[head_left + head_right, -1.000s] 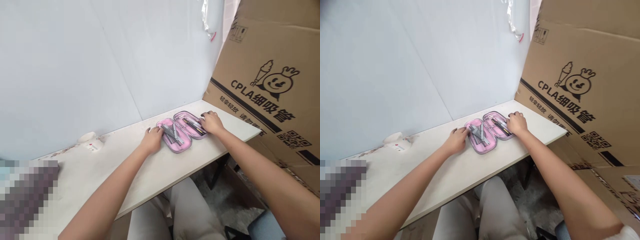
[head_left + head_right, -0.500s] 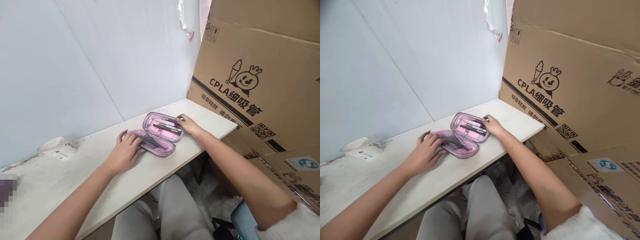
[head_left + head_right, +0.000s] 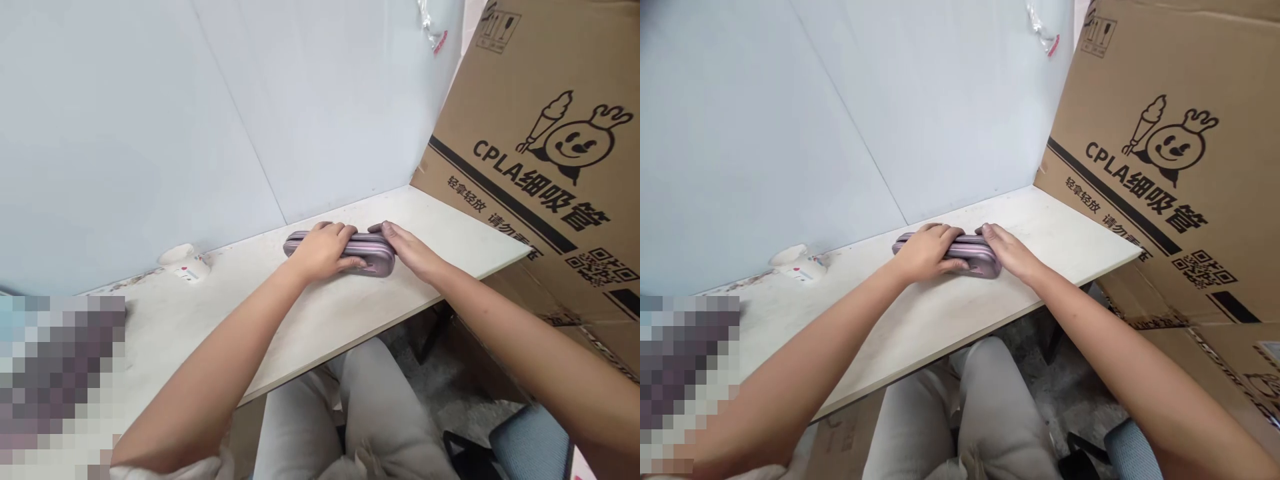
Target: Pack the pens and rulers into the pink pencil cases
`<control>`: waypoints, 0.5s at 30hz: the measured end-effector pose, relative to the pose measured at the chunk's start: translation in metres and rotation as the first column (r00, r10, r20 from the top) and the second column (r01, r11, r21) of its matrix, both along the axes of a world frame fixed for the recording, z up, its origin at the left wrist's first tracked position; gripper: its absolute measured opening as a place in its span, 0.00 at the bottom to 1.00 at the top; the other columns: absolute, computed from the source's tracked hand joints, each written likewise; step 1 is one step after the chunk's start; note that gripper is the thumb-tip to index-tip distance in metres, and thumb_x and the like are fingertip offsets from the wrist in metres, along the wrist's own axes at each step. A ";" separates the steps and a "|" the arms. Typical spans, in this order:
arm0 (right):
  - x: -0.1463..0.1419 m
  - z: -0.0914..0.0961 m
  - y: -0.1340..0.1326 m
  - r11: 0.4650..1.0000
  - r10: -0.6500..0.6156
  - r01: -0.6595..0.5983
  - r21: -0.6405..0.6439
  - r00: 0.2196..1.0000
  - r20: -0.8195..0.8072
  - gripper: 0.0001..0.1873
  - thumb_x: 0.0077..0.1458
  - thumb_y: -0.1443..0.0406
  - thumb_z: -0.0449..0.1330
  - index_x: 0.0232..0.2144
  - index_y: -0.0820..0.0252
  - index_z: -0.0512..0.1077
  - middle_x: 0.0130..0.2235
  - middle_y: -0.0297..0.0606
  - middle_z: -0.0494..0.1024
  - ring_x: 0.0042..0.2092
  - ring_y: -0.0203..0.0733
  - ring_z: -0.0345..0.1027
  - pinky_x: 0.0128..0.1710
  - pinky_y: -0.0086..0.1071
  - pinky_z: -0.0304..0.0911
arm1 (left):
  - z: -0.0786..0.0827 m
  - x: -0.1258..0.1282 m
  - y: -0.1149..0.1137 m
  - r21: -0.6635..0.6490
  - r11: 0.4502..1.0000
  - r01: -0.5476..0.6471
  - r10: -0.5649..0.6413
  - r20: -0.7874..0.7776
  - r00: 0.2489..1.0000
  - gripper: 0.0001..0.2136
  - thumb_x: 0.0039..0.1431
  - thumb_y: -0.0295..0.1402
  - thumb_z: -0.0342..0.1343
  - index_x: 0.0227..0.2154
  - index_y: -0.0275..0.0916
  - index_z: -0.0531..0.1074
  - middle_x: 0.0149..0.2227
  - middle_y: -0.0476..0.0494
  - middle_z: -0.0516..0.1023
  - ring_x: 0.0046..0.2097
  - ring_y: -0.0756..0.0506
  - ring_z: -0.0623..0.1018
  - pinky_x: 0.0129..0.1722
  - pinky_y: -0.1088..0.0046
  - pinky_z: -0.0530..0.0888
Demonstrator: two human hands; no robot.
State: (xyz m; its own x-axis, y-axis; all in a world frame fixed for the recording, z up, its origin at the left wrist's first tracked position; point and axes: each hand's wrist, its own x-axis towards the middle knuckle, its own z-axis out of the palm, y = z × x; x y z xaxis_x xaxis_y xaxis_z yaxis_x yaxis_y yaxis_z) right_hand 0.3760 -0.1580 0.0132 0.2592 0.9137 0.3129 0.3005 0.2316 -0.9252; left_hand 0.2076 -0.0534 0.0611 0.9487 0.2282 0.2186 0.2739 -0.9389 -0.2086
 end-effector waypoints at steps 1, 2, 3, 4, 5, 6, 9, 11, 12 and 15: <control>0.002 -0.002 -0.001 1.000 -0.019 0.019 -0.009 1.000 0.006 0.29 0.55 0.44 0.44 0.42 0.58 0.69 0.45 0.40 0.73 0.50 0.43 0.64 0.53 0.40 0.56 | 0.001 -0.001 0.001 0.000 0.999 -0.045 0.045 -0.003 0.999 0.32 0.53 0.57 0.42 0.49 0.34 0.62 0.44 0.36 0.72 0.44 0.39 0.73 0.45 0.61 0.65; 0.005 -0.005 -0.001 0.999 -0.029 0.030 -0.015 1.000 0.011 0.29 0.55 0.44 0.44 0.42 0.58 0.68 0.46 0.40 0.73 0.50 0.44 0.64 0.53 0.41 0.56 | 0.002 -0.004 0.002 0.001 0.995 -0.097 0.097 0.008 0.995 0.31 0.54 0.57 0.40 0.47 0.35 0.63 0.43 0.36 0.73 0.43 0.39 0.73 0.41 0.63 0.67; 0.006 -0.007 -0.001 0.999 -0.033 0.034 -0.019 0.999 0.018 0.29 0.54 0.44 0.45 0.43 0.58 0.68 0.46 0.41 0.72 0.50 0.44 0.64 0.53 0.42 0.56 | 0.004 -0.008 0.003 0.000 0.988 -0.152 0.152 0.030 0.988 0.29 0.55 0.56 0.39 0.47 0.35 0.63 0.42 0.37 0.73 0.42 0.39 0.74 0.37 0.65 0.67; 0.006 -0.010 0.000 0.999 -0.032 0.033 -0.025 0.999 0.029 0.28 0.54 0.44 0.47 0.44 0.58 0.67 0.47 0.42 0.72 0.50 0.44 0.64 0.53 0.42 0.57 | 0.007 -0.013 0.004 -0.006 0.978 -0.207 0.207 0.058 0.977 0.28 0.56 0.56 0.38 0.46 0.36 0.64 0.41 0.37 0.74 0.41 0.39 0.74 0.35 0.67 0.66; 0.003 -0.012 0.001 0.999 -0.023 0.025 -0.036 0.999 0.043 0.28 0.52 0.45 0.50 0.45 0.59 0.66 0.48 0.43 0.71 0.50 0.44 0.64 0.53 0.42 0.57 | 0.010 -0.020 0.006 -0.017 0.966 -0.258 0.258 0.087 0.962 0.27 0.57 0.55 0.38 0.45 0.37 0.64 0.40 0.38 0.74 0.41 0.40 0.74 0.33 0.68 0.66; -0.001 -0.014 0.002 0.999 -0.007 0.010 -0.051 0.998 0.060 0.29 0.51 0.46 0.53 0.46 0.59 0.66 0.49 0.44 0.71 0.51 0.45 0.64 0.52 0.42 0.58 | 0.012 -0.028 0.007 -0.031 0.953 -0.302 0.303 0.111 0.946 0.25 0.58 0.54 0.37 0.44 0.38 0.65 0.39 0.40 0.75 0.40 0.40 0.74 0.32 0.69 0.65; -0.028 -0.018 0.013 0.990 0.123 -0.114 -0.085 0.986 0.110 0.30 0.47 0.50 0.59 0.49 0.61 0.65 0.49 0.45 0.71 0.49 0.45 0.66 0.50 0.42 0.59 | 0.019 -0.054 0.009 -0.073 0.920 -0.386 0.392 0.148 0.908 0.23 0.59 0.52 0.38 0.41 0.39 0.66 0.35 0.42 0.76 0.37 0.41 0.75 0.31 0.70 0.64; -0.053 -0.022 0.024 0.971 0.234 -0.225 -0.084 0.965 0.119 0.28 0.48 0.53 0.60 0.48 0.62 0.66 0.47 0.44 0.73 0.47 0.45 0.67 0.49 0.40 0.61 | 0.020 -0.073 0.008 -0.099 0.898 -0.429 0.440 0.151 0.885 0.23 0.59 0.52 0.37 0.40 0.39 0.66 0.35 0.43 0.76 0.37 0.41 0.75 0.31 0.70 0.63; -0.066 -0.024 0.031 0.963 0.264 -0.256 -0.078 0.958 0.115 0.26 0.48 0.54 0.60 0.47 0.62 0.67 0.46 0.43 0.75 0.46 0.44 0.68 0.47 0.39 0.61 | 0.021 -0.082 0.008 -0.111 0.883 -0.455 0.468 0.153 0.870 0.23 0.59 0.52 0.37 0.40 0.39 0.66 0.35 0.43 0.76 0.37 0.41 0.75 0.31 0.70 0.63; -0.102 -0.028 0.047 0.965 0.260 -0.253 -0.073 0.960 0.102 0.19 0.49 0.57 0.60 0.40 0.64 0.71 0.39 0.42 0.77 0.41 0.43 0.70 0.43 0.36 0.63 | 0.021 -0.112 0.006 -0.124 0.830 -0.543 0.557 0.167 0.813 0.24 0.59 0.52 0.37 0.42 0.39 0.66 0.35 0.42 0.76 0.36 0.41 0.75 0.30 0.70 0.63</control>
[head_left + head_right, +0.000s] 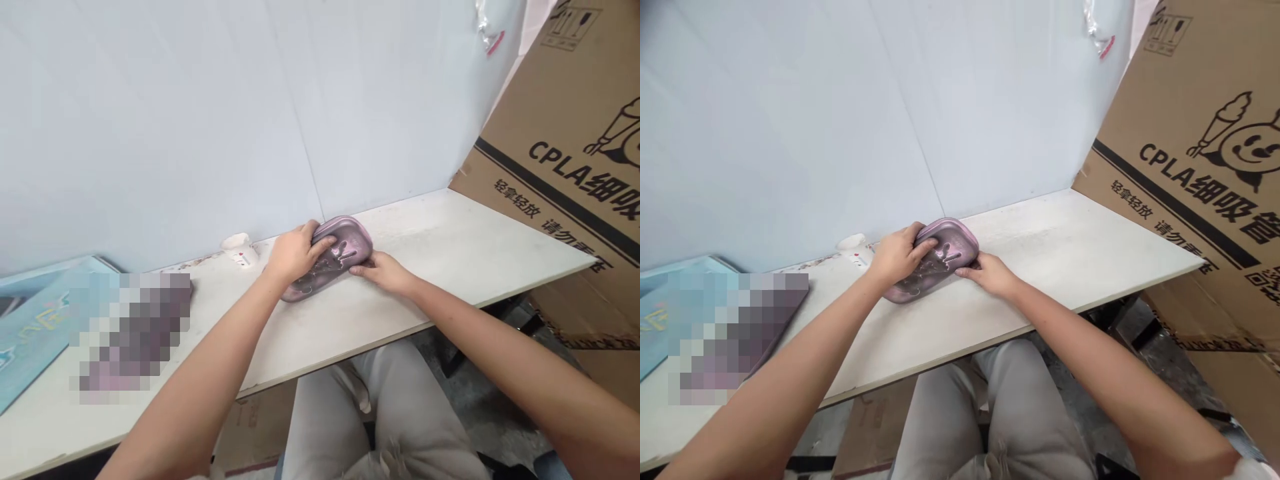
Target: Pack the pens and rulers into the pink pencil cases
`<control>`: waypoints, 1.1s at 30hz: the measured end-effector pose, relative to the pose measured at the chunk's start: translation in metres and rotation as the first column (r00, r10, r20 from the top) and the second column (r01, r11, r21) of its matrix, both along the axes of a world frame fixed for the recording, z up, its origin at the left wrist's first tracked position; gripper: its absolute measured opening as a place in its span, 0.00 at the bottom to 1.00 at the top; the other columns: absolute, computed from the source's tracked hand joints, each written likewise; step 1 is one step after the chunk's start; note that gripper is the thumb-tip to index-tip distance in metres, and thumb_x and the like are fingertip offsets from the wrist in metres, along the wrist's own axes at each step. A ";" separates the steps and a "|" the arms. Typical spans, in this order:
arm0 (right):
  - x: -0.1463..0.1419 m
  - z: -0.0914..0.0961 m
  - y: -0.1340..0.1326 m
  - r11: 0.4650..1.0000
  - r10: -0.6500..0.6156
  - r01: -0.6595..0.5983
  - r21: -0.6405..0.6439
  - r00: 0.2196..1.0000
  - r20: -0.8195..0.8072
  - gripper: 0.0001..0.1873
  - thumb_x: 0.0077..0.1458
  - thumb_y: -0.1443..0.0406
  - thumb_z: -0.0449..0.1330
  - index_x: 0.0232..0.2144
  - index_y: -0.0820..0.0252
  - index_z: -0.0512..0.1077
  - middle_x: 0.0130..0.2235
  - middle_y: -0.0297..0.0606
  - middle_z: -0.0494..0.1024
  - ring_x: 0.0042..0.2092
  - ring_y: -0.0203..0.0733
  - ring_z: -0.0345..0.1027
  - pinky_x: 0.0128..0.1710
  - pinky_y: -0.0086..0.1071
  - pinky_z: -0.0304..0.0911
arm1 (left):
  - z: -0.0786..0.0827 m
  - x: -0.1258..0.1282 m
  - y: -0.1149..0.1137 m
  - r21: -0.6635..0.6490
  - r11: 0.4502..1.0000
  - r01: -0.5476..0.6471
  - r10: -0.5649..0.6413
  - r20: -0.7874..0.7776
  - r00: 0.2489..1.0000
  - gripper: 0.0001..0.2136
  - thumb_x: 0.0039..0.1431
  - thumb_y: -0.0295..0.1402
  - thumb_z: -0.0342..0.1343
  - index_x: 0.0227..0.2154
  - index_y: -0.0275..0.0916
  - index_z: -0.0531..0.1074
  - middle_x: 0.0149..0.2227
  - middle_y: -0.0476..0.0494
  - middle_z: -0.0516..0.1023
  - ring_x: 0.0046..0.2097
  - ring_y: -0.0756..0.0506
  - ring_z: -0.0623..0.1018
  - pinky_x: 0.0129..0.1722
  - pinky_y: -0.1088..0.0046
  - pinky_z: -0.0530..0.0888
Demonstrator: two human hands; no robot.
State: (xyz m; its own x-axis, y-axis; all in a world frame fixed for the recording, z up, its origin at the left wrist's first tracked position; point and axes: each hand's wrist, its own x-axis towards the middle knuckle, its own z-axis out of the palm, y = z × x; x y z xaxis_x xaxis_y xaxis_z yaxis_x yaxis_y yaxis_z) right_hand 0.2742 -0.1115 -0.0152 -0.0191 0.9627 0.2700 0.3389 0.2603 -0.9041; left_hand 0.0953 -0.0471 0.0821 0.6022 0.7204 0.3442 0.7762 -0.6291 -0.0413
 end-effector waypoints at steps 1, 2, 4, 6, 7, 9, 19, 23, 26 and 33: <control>-0.009 -0.001 0.004 1.000 -0.012 0.012 -0.012 1.000 0.012 0.17 0.49 0.58 0.59 0.38 0.65 0.71 0.36 0.41 0.78 0.39 0.42 0.71 0.40 0.34 0.64 | 0.000 -0.009 0.000 0.002 1.000 -0.029 0.029 0.000 1.000 0.24 0.59 0.53 0.36 0.42 0.39 0.66 0.35 0.42 0.77 0.36 0.40 0.75 0.30 0.70 0.63; -0.016 -0.001 0.006 1.000 -0.018 0.020 -0.025 0.999 0.042 0.14 0.50 0.60 0.58 0.36 0.65 0.72 0.34 0.41 0.78 0.37 0.41 0.71 0.38 0.32 0.64 | 0.000 -0.018 0.000 0.002 0.999 -0.051 0.051 -0.004 0.999 0.24 0.58 0.53 0.36 0.42 0.39 0.66 0.35 0.41 0.77 0.36 0.40 0.75 0.30 0.70 0.63; -0.024 0.001 0.008 0.998 -0.031 0.037 -0.042 0.990 0.135 0.11 0.53 0.62 0.55 0.34 0.65 0.72 0.31 0.39 0.78 0.34 0.38 0.72 0.36 0.29 0.63 | 0.001 -0.031 0.001 0.002 0.997 -0.073 0.073 -0.019 0.997 0.24 0.59 0.52 0.36 0.42 0.39 0.66 0.35 0.42 0.77 0.37 0.40 0.76 0.30 0.71 0.63; -0.025 0.002 0.008 0.996 -0.058 0.073 -0.051 0.970 0.237 0.11 0.54 0.63 0.53 0.33 0.63 0.72 0.30 0.37 0.78 0.34 0.36 0.72 0.36 0.27 0.61 | 0.001 -0.037 0.002 0.011 0.998 -0.066 0.067 -0.034 0.997 0.24 0.59 0.52 0.36 0.42 0.40 0.66 0.36 0.42 0.77 0.37 0.40 0.76 0.30 0.70 0.63; -0.022 0.003 0.008 0.994 -0.075 0.096 -0.061 0.956 0.282 0.10 0.54 0.63 0.53 0.33 0.62 0.73 0.30 0.37 0.78 0.34 0.36 0.72 0.35 0.26 0.61 | 0.000 -0.037 0.002 0.022 0.998 -0.052 0.053 -0.047 0.997 0.24 0.59 0.52 0.36 0.42 0.40 0.66 0.36 0.42 0.77 0.38 0.40 0.76 0.31 0.70 0.64; -0.010 0.004 0.007 0.983 -0.105 0.152 -0.105 0.927 0.359 0.10 0.53 0.64 0.53 0.31 0.61 0.74 0.28 0.35 0.78 0.33 0.35 0.71 0.33 0.25 0.60 | -0.002 -0.029 0.001 0.050 0.999 -0.007 0.012 -0.098 0.995 0.24 0.58 0.53 0.36 0.42 0.39 0.66 0.37 0.41 0.76 0.38 0.40 0.75 0.31 0.70 0.64; 0.071 0.088 -0.027 0.879 -0.279 0.475 -0.050 0.596 0.753 0.11 0.51 0.61 0.54 0.27 0.59 0.75 0.35 0.39 0.79 0.39 0.42 0.69 0.35 0.30 0.60 | -0.019 0.060 -0.021 0.164 0.929 0.333 -0.290 -0.237 0.927 0.25 0.60 0.50 0.34 0.38 0.34 0.68 0.36 0.34 0.74 0.38 0.37 0.74 0.31 0.66 0.66; 0.030 0.126 -0.027 0.922 -0.279 0.348 0.170 0.290 0.916 0.11 0.50 0.63 0.54 0.32 0.60 0.75 0.38 0.45 0.77 0.41 0.49 0.69 0.36 0.37 0.61 | -0.019 0.068 -0.019 0.105 0.947 0.305 -0.284 -0.173 0.943 0.25 0.60 0.48 0.34 0.40 0.33 0.68 0.37 0.32 0.74 0.40 0.35 0.73 0.33 0.64 0.66; -0.001 0.131 -0.020 0.957 -0.251 0.187 0.220 0.159 0.955 0.10 0.49 0.70 0.54 0.32 0.61 0.74 0.36 0.45 0.77 0.41 0.47 0.69 0.36 0.36 0.62 | -0.021 0.069 -0.022 0.020 0.979 0.204 -0.201 -0.094 0.975 0.22 0.60 0.43 0.37 0.44 0.34 0.69 0.41 0.32 0.74 0.42 0.35 0.73 0.34 0.62 0.66; 0.008 0.087 -0.004 0.888 -0.457 0.287 0.360 0.452 0.766 0.19 0.62 0.58 0.41 0.38 0.60 0.69 0.42 0.43 0.73 0.42 0.42 0.67 0.39 0.33 0.60 | -0.027 0.077 -0.024 0.023 0.998 0.055 -0.057 0.089 0.994 0.20 0.59 0.37 0.37 0.39 0.32 0.72 0.36 0.30 0.76 0.41 0.33 0.75 0.36 0.60 0.66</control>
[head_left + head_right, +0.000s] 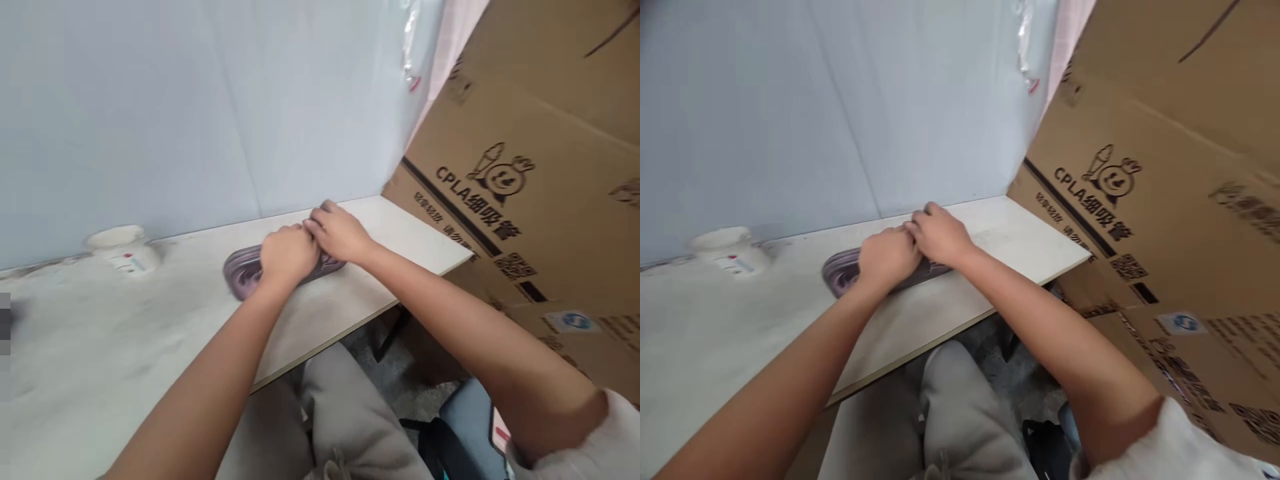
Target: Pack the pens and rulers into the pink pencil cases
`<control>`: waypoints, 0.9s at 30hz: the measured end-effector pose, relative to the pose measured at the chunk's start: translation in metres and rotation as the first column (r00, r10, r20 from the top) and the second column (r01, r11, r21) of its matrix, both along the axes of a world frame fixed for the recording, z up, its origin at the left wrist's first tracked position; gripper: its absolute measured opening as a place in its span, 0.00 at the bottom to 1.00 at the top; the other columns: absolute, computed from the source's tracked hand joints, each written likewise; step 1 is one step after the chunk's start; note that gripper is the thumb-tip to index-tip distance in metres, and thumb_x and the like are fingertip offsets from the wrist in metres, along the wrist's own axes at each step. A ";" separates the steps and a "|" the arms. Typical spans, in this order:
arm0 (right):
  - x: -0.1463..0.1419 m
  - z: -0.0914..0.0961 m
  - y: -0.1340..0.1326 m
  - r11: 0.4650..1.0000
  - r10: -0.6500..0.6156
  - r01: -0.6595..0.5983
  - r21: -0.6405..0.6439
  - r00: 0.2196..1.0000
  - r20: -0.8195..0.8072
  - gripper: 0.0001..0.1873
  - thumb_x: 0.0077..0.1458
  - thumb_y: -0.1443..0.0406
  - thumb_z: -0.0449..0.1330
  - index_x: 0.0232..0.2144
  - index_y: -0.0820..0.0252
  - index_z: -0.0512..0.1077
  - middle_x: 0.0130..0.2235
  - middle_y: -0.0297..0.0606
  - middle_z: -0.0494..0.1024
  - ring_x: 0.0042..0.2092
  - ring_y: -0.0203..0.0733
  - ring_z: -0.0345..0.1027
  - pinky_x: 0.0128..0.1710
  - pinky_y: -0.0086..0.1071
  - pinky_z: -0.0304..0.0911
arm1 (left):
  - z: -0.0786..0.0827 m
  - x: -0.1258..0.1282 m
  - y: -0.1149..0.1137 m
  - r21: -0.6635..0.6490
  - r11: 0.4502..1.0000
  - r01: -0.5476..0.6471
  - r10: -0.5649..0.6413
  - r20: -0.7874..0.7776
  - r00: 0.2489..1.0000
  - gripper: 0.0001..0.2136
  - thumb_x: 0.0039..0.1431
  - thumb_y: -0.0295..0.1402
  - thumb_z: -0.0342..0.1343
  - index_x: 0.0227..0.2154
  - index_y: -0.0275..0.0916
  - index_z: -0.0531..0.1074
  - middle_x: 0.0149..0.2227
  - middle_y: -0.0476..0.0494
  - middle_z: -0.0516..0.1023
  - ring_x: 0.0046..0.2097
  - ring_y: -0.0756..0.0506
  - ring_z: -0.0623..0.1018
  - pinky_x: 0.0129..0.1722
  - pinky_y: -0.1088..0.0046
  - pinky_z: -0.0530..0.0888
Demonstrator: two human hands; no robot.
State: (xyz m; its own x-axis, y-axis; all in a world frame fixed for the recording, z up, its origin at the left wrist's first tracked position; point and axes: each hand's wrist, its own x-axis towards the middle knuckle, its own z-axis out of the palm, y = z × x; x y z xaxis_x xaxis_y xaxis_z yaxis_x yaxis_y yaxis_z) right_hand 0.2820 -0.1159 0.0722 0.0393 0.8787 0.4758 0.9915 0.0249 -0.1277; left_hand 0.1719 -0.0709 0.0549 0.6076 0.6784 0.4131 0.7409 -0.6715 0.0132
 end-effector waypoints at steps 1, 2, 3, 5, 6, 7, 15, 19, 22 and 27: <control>0.002 -0.009 0.003 1.000 0.023 -0.021 0.023 0.997 -0.072 0.21 0.62 0.56 0.39 0.39 0.60 0.67 0.42 0.43 0.72 0.43 0.42 0.67 0.40 0.33 0.59 | -0.001 0.000 0.002 -0.017 1.000 -0.008 0.008 0.013 1.000 0.20 0.60 0.37 0.37 0.38 0.32 0.72 0.35 0.30 0.76 0.41 0.33 0.75 0.36 0.60 0.66; 0.003 -0.018 0.005 0.999 0.039 -0.034 0.043 0.991 -0.128 0.22 0.62 0.55 0.38 0.41 0.60 0.66 0.42 0.43 0.73 0.43 0.42 0.66 0.40 0.34 0.59 | -0.002 0.000 0.004 -0.032 0.999 -0.017 0.018 0.020 1.000 0.19 0.59 0.36 0.37 0.37 0.32 0.73 0.35 0.31 0.77 0.41 0.34 0.75 0.36 0.61 0.66; 0.004 -0.027 0.007 0.997 0.048 -0.039 0.059 0.986 -0.163 0.23 0.62 0.54 0.36 0.42 0.60 0.65 0.41 0.42 0.73 0.43 0.43 0.67 0.41 0.35 0.58 | -0.003 -0.001 0.005 -0.046 0.999 -0.016 0.017 0.021 1.000 0.19 0.59 0.35 0.37 0.37 0.33 0.73 0.35 0.31 0.77 0.41 0.34 0.75 0.36 0.61 0.66; 0.002 -0.040 0.011 0.993 0.032 -0.006 0.117 0.976 -0.217 0.25 0.62 0.52 0.35 0.44 0.60 0.63 0.40 0.43 0.74 0.43 0.46 0.67 0.44 0.37 0.56 | -0.005 -0.003 0.008 -0.053 0.999 -0.011 0.013 0.035 0.999 0.19 0.60 0.35 0.36 0.37 0.35 0.73 0.35 0.34 0.77 0.40 0.36 0.76 0.36 0.62 0.66; 0.001 -0.044 0.013 0.989 0.024 0.013 0.149 0.970 -0.241 0.26 0.61 0.51 0.34 0.46 0.60 0.61 0.41 0.43 0.75 0.43 0.46 0.67 0.45 0.38 0.56 | -0.006 -0.005 0.008 -0.050 0.999 -0.010 0.012 0.044 0.999 0.20 0.61 0.36 0.35 0.37 0.35 0.73 0.35 0.35 0.78 0.39 0.37 0.76 0.37 0.62 0.66; -0.001 -0.048 0.014 0.984 0.018 0.030 0.177 0.965 -0.261 0.27 0.61 0.51 0.34 0.48 0.61 0.60 0.41 0.44 0.75 0.44 0.47 0.67 0.46 0.39 0.55 | -0.007 -0.007 0.009 -0.043 0.999 -0.012 0.014 0.054 0.998 0.21 0.62 0.37 0.33 0.38 0.36 0.73 0.34 0.36 0.78 0.39 0.37 0.76 0.38 0.62 0.66; -0.011 -0.072 0.017 0.963 0.055 -0.027 0.267 0.994 -0.096 0.25 0.61 0.55 0.38 0.51 0.64 0.62 0.43 0.46 0.75 0.45 0.48 0.65 0.47 0.41 0.53 | -0.028 -0.077 0.024 -0.071 0.987 -0.147 0.158 0.207 0.965 0.22 0.64 0.38 0.30 0.45 0.40 0.70 0.43 0.41 0.77 0.46 0.41 0.74 0.43 0.66 0.65; -0.013 -0.082 0.012 0.934 0.084 -0.039 0.356 0.990 -0.111 0.24 0.61 0.56 0.41 0.52 0.63 0.60 0.43 0.44 0.75 0.45 0.47 0.64 0.48 0.41 0.52 | -0.049 -0.125 0.022 -0.190 0.933 -0.305 0.338 0.170 0.926 0.23 0.64 0.36 0.28 0.43 0.36 0.69 0.39 0.37 0.78 0.41 0.43 0.76 0.37 0.70 0.67; -0.013 -0.086 0.007 0.913 0.102 -0.049 0.404 0.989 -0.111 0.22 0.61 0.57 0.42 0.50 0.62 0.62 0.43 0.44 0.74 0.44 0.47 0.64 0.48 0.42 0.52 | -0.061 -0.139 0.010 -0.277 0.885 -0.375 0.411 0.082 0.908 0.20 0.63 0.32 0.31 0.36 0.35 0.70 0.32 0.36 0.77 0.36 0.43 0.76 0.34 0.70 0.67; -0.011 -0.089 -0.001 0.912 0.113 -0.061 0.406 0.988 -0.104 0.21 0.60 0.56 0.43 0.48 0.62 0.64 0.45 0.46 0.73 0.46 0.48 0.64 0.49 0.44 0.52 | -0.054 -0.125 -0.004 -0.557 0.796 -0.237 0.512 0.411 0.755 0.23 0.63 0.36 0.27 0.33 0.36 0.70 0.32 0.40 0.77 0.35 0.46 0.76 0.33 0.70 0.70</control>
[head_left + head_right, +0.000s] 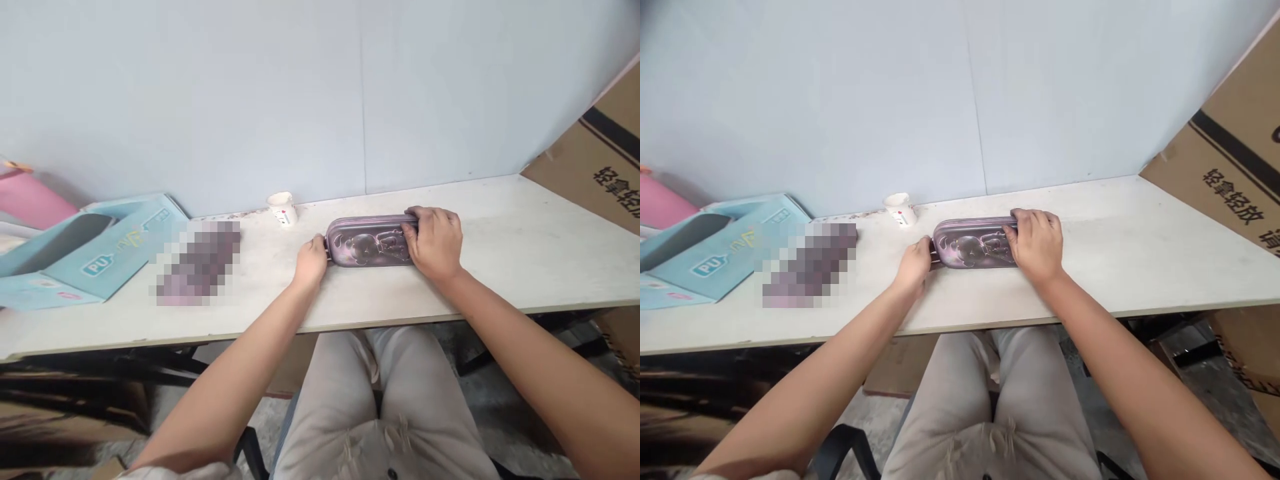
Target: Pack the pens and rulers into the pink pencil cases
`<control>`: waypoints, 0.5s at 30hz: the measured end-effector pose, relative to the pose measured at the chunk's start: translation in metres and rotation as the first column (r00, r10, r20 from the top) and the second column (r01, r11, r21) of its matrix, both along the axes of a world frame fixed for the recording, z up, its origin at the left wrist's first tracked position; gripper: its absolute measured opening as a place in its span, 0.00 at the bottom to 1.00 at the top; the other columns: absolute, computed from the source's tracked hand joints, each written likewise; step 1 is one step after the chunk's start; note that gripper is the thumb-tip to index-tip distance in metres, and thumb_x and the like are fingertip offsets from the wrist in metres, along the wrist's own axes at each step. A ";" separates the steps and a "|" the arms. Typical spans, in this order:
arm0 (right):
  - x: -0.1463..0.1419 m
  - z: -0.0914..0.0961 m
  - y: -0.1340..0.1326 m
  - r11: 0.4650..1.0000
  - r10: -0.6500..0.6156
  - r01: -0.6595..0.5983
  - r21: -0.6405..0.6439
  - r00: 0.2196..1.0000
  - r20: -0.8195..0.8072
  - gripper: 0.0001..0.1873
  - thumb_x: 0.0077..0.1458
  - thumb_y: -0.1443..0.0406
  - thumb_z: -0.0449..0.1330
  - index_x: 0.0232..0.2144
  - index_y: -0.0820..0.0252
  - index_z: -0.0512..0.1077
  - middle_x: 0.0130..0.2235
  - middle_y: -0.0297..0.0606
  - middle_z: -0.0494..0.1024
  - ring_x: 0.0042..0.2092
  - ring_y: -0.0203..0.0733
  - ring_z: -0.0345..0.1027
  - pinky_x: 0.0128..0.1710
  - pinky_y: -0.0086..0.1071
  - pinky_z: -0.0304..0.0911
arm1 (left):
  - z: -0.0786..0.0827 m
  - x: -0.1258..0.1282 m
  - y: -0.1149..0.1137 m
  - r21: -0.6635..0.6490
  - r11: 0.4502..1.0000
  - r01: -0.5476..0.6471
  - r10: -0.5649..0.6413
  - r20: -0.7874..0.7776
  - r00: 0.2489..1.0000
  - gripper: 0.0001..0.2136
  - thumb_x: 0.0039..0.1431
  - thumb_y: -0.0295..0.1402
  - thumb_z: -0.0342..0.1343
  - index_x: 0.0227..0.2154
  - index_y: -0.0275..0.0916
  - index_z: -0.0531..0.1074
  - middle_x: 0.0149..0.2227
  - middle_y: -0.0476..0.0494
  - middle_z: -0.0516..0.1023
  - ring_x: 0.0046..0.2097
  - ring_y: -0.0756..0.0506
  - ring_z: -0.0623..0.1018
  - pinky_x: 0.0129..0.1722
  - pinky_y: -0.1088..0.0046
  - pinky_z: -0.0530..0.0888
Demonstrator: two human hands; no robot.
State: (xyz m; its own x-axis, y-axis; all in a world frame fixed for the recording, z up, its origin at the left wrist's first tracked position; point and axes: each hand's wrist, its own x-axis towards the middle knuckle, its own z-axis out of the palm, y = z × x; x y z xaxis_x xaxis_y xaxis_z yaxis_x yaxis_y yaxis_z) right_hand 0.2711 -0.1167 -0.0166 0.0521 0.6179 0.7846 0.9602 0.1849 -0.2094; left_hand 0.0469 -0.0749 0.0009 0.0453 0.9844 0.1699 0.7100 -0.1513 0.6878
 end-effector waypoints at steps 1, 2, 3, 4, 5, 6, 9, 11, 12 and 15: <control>0.002 0.001 -0.001 1.000 0.003 -0.003 -0.015 1.000 -0.005 0.22 0.60 0.55 0.43 0.48 0.63 0.64 0.45 0.47 0.73 0.46 0.49 0.64 0.49 0.44 0.53 | 0.008 0.006 0.000 0.008 1.000 -0.002 0.001 0.098 0.995 0.24 0.63 0.38 0.27 0.35 0.36 0.70 0.34 0.40 0.77 0.36 0.46 0.75 0.34 0.70 0.71; 0.004 0.004 -0.003 0.999 0.008 -0.008 -0.033 1.000 -0.016 0.23 0.60 0.54 0.43 0.48 0.64 0.63 0.45 0.48 0.73 0.46 0.50 0.64 0.49 0.45 0.54 | 0.019 0.013 0.001 0.034 0.999 0.013 -0.019 0.171 0.985 0.25 0.63 0.40 0.27 0.36 0.35 0.69 0.36 0.40 0.77 0.38 0.46 0.75 0.36 0.70 0.71; 0.007 0.008 -0.004 0.998 0.017 -0.019 -0.052 0.999 -0.030 0.25 0.59 0.53 0.43 0.49 0.66 0.62 0.45 0.49 0.73 0.47 0.51 0.64 0.49 0.46 0.54 | 0.033 0.021 0.002 0.089 0.996 0.026 -0.045 0.209 0.977 0.25 0.63 0.41 0.27 0.37 0.36 0.70 0.38 0.41 0.77 0.40 0.47 0.75 0.38 0.71 0.71; 0.010 0.014 -0.006 0.997 0.033 -0.036 -0.067 0.998 -0.047 0.26 0.59 0.52 0.44 0.50 0.66 0.61 0.45 0.50 0.72 0.47 0.52 0.64 0.49 0.47 0.54 | 0.049 0.031 0.002 0.165 0.985 0.049 -0.085 0.216 0.973 0.24 0.63 0.41 0.28 0.38 0.37 0.70 0.40 0.42 0.76 0.43 0.47 0.74 0.41 0.71 0.71; 0.013 0.022 -0.008 0.995 0.058 -0.063 -0.079 0.996 -0.068 0.27 0.58 0.51 0.44 0.50 0.66 0.61 0.45 0.50 0.72 0.47 0.53 0.65 0.48 0.47 0.55 | 0.065 0.042 0.001 0.247 0.965 0.090 -0.141 0.198 0.970 0.23 0.64 0.40 0.28 0.39 0.38 0.70 0.42 0.44 0.76 0.45 0.47 0.74 0.43 0.72 0.70; 0.017 0.032 -0.011 0.991 0.091 -0.099 -0.086 0.991 -0.095 0.28 0.58 0.50 0.45 0.51 0.66 0.59 0.45 0.50 0.72 0.46 0.52 0.65 0.48 0.47 0.56 | 0.082 0.055 -0.001 0.325 0.936 0.135 -0.196 0.163 0.967 0.23 0.64 0.39 0.28 0.39 0.39 0.70 0.43 0.45 0.75 0.46 0.48 0.73 0.45 0.71 0.69; 0.027 0.064 -0.023 0.981 0.173 -0.187 -0.056 0.966 -0.194 0.30 0.56 0.47 0.46 0.53 0.61 0.55 0.45 0.46 0.72 0.44 0.49 0.68 0.43 0.42 0.61 | 0.121 0.099 -0.016 0.478 0.796 0.370 -0.413 -0.016 0.910 0.20 0.65 0.39 0.31 0.38 0.40 0.70 0.41 0.47 0.75 0.47 0.47 0.73 0.47 0.70 0.67; 0.035 0.078 -0.032 0.987 0.162 -0.161 0.025 0.956 -0.245 0.29 0.57 0.48 0.45 0.54 0.58 0.53 0.46 0.45 0.71 0.45 0.48 0.68 0.41 0.40 0.62 | 0.131 0.129 -0.027 0.521 0.665 0.536 -0.564 -0.119 0.817 0.19 0.64 0.41 0.35 0.37 0.41 0.70 0.39 0.48 0.76 0.46 0.47 0.74 0.47 0.70 0.67; 0.040 0.080 -0.036 0.990 0.136 -0.120 0.076 0.955 -0.264 0.29 0.57 0.48 0.44 0.54 0.58 0.52 0.47 0.45 0.70 0.46 0.48 0.67 0.41 0.41 0.63 | 0.132 0.143 -0.032 0.528 0.639 0.559 -0.600 -0.112 0.792 0.19 0.64 0.42 0.36 0.36 0.41 0.70 0.39 0.48 0.76 0.46 0.46 0.74 0.48 0.71 0.66; 0.054 0.071 -0.043 0.975 0.035 0.040 0.221 0.945 -0.327 0.26 0.59 0.51 0.42 0.54 0.59 0.52 0.49 0.49 0.68 0.48 0.49 0.66 0.43 0.42 0.62 | 0.124 0.179 -0.036 0.555 0.634 0.539 -0.640 -0.015 0.768 0.21 0.64 0.44 0.34 0.35 0.40 0.70 0.40 0.47 0.76 0.48 0.47 0.73 0.49 0.71 0.66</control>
State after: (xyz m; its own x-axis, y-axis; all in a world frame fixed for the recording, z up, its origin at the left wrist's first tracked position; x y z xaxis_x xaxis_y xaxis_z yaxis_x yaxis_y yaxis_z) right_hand 0.3249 -0.1594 0.0540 0.3297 0.4303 0.8403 0.8461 0.2602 -0.4652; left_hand 0.2263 -0.1111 0.1249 0.5064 0.5211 0.6870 0.2264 -0.8491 0.4772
